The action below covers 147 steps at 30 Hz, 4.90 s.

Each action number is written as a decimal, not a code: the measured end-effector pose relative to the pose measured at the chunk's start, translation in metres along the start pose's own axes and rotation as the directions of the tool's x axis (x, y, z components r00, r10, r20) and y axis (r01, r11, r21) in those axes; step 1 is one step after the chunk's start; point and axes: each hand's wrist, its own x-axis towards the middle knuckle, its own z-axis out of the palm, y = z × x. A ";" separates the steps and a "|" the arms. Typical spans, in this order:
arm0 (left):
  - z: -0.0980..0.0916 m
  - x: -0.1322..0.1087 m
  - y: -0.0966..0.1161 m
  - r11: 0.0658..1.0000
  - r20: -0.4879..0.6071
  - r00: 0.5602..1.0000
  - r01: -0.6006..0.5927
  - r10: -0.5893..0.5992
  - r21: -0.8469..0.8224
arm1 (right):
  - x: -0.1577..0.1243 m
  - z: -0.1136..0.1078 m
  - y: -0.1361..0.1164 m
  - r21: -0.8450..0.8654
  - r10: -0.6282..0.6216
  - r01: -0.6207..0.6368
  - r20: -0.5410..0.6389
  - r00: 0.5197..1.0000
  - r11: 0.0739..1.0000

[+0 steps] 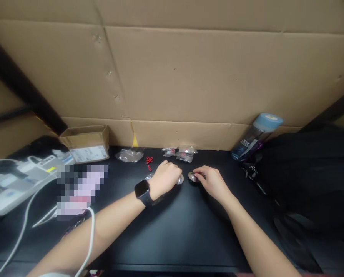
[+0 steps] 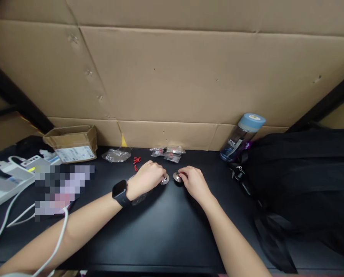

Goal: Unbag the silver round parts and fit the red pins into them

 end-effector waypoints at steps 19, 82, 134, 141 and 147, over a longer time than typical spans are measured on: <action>-0.016 -0.038 -0.006 0.685 -0.151 0.876 0.239 -0.457 -0.688 | -0.005 0.009 -0.019 0.549 0.227 -0.016 -0.318 0.921 0.836; -0.010 -0.120 -0.078 0.845 0.118 0.980 -0.073 0.158 -0.530 | -0.021 0.032 -0.061 0.540 -0.218 0.230 -0.087 0.972 0.810; 0.010 -0.100 -0.058 0.866 0.006 0.993 -0.103 0.121 -0.490 | -0.021 0.059 -0.054 0.359 -0.407 0.374 0.019 0.913 0.855; 0.012 -0.102 -0.059 0.869 0.002 0.993 -0.103 0.119 -0.483 | -0.019 0.062 -0.049 0.312 -0.437 0.400 0.054 0.898 0.862; 0.012 -0.103 -0.059 0.867 0.004 0.993 -0.100 0.116 -0.489 | -0.020 0.055 -0.050 0.323 -0.454 0.408 0.079 0.888 0.854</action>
